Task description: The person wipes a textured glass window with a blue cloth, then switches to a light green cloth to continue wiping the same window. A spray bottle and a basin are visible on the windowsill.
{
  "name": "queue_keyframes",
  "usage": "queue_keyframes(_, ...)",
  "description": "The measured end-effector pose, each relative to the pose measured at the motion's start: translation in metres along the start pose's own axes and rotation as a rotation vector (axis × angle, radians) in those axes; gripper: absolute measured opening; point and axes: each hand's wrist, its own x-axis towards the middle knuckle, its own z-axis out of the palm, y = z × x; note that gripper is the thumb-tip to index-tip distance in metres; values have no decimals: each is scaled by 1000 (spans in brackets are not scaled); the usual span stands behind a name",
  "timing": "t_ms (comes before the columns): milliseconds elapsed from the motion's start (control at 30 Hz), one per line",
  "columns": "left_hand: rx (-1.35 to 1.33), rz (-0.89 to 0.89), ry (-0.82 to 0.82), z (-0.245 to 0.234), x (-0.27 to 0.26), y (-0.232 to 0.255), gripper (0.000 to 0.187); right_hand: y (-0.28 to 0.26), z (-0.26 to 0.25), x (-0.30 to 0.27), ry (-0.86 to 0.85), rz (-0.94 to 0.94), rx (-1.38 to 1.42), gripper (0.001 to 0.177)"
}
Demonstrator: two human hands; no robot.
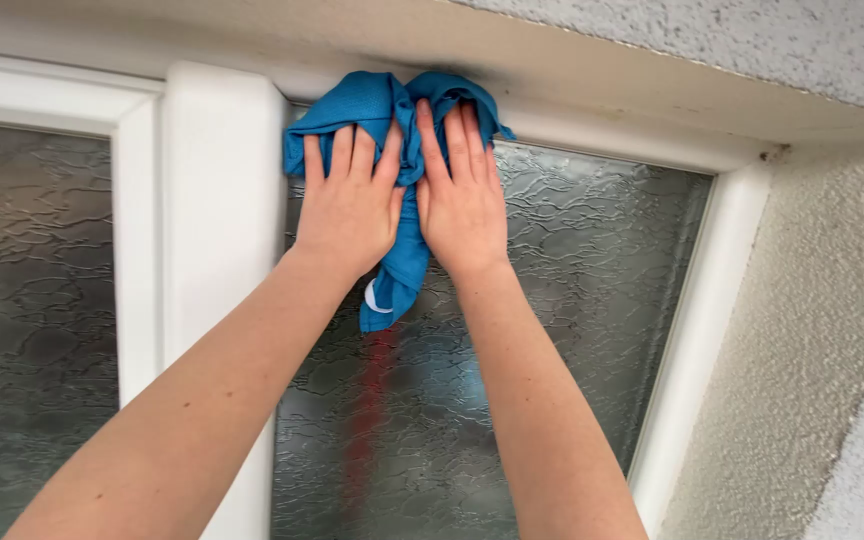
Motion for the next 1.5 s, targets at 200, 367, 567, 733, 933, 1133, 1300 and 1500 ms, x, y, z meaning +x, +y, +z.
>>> queue_keyframes(200, -57, 2, 32, 17, 20, 56, 68, 55, 4, -22, -34, 52, -34, 63)
queue_keyframes(367, -73, 13, 55, 35, 35, 99, 71, 99, 0, -39, -52, 63, -61, 64)
queue_keyframes(567, -111, 43, 84, 59, 54, 154, 72, 156, 7, -63, -32, 84, -127, 65)
queue_keyframes(733, -138, 36, 95, 75, 70, 195, 75, 195, 6, -78, -53, 116, -198, 67)
queue_keyframes(933, -160, 50, 102, 89, 81, 226, 75, 223, 5, -90, -65, 164, -212, 65)
queue_keyframes(1133, -192, 84, 128, 103, 92, 258, 75, 248, 3, -104, -106, 219, -318, 64)
queue_keyframes(1300, -223, 34, 118, 109, 96, 287, 72, 273, 2, -113, -95, 219, -409, 69)
queue_keyframes(1500, -259, 28, 102, 123, 108, 321, 76, 312, 7, -124, -74, 180, -471, 73)
